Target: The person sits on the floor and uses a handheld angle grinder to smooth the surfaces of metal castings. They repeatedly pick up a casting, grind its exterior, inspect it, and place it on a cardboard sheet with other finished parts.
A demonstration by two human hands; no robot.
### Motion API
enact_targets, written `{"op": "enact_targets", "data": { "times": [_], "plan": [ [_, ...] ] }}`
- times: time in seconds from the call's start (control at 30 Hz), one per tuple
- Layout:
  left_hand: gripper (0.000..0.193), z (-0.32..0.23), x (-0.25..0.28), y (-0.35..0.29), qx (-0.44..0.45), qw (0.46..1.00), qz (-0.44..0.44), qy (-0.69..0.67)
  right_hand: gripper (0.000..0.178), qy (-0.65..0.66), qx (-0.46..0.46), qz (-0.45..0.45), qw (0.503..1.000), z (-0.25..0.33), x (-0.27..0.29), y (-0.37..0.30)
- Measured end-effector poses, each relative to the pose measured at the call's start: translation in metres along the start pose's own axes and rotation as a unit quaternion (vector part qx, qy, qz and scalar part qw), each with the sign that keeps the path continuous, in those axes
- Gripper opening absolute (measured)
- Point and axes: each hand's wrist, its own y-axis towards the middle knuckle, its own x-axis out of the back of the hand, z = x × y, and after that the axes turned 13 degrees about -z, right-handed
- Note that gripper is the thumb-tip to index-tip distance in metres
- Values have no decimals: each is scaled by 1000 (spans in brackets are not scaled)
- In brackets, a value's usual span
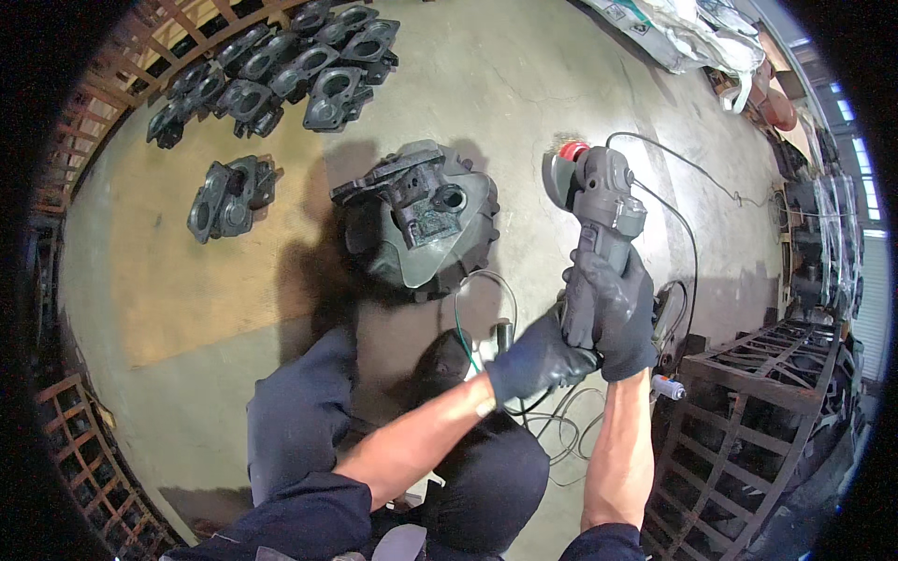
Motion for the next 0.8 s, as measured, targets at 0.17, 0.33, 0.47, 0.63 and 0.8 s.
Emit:
{"op": "enact_targets", "data": {
  "times": [0.17, 0.33, 0.47, 0.63, 0.8],
  "plan": [
    [66, 29, -8, -2, 30, 999, -25, -16, 53, -128, -71, -18, 989, 23, -18, 10],
    [63, 30, -4, -9, 88, 992, -30, -86, 58, -162, 26, -20, 986, -17, -18, 17],
    [67, 30, 11, -7, 74, 993, 4, -96, 58, -304, 64, -32, 950, 14, -46, 4],
    [62, 48, 1, -6, 180, 907, -7, -382, 66, -331, 70, 11, 941, 11, -46, 4],
    [54, 49, -4, -6, 66, 990, -67, -104, 67, -353, 132, 25, 926, -2, -43, 2]
  ]
}}
